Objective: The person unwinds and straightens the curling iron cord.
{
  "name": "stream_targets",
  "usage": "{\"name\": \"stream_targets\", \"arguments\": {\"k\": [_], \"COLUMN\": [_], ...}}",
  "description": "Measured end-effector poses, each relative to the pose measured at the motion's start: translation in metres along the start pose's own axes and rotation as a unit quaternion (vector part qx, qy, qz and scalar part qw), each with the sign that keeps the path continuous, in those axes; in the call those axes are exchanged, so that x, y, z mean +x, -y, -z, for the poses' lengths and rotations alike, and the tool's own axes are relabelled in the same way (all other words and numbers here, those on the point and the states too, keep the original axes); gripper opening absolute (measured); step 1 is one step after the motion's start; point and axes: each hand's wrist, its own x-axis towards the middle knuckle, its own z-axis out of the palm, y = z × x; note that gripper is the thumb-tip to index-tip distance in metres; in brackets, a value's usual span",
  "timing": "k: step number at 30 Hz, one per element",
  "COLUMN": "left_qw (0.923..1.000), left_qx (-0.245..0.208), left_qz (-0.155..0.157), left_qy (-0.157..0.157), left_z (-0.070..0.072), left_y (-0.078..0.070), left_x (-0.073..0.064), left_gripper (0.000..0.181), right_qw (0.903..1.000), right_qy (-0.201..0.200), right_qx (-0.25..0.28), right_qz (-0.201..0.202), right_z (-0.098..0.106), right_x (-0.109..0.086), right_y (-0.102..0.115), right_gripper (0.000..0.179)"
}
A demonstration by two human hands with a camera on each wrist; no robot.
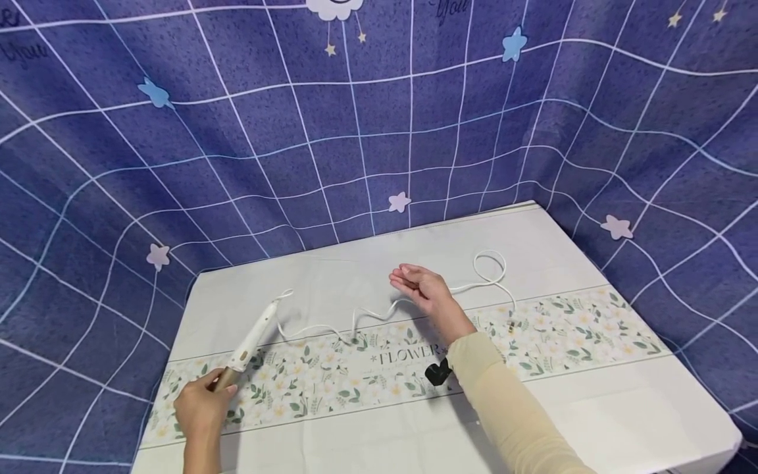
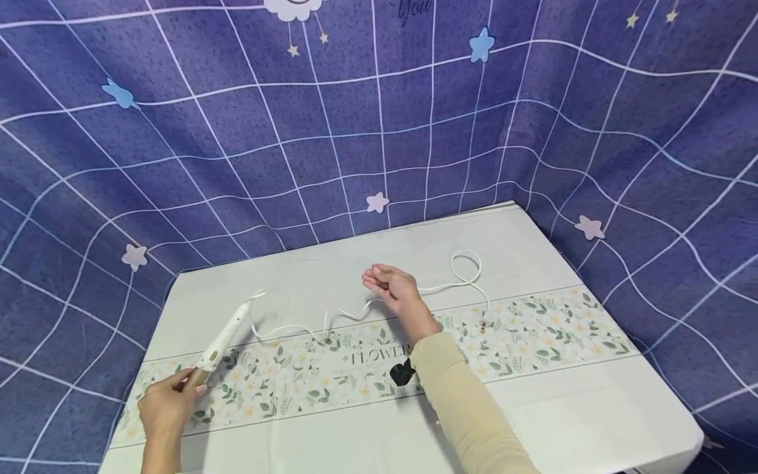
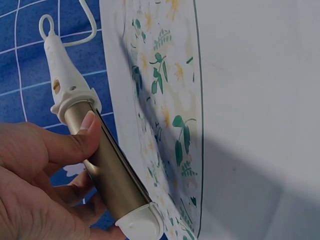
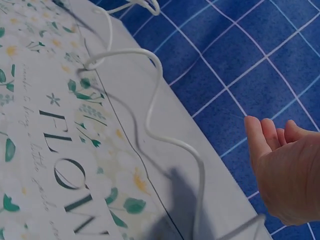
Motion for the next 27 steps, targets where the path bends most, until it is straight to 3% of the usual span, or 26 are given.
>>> {"name": "stream_targets", "arguments": {"k": [12, 27], "left_qw": [0.9994, 0.9966], "left_qx": [0.016, 0.032], "left_qz": [0.030, 0.071], "left_qy": [0.006, 0.026], "left_z": [-0.001, 0.000], "left_y": [0.002, 0.016], "left_x": [0.006, 0.013], "left_gripper": [0.049, 0.048], "right_qw": [0.9998, 0.9992], "right_qy": [0.007, 0.016], "right_qx": [0.009, 0.003], "right_qz": [0.018, 0.036], "right_z": [0.022, 0.053], "right_x": [-0.014, -0.033], "right_y": [0.025, 0.054], "right_gripper": [0.047, 0.050]}}
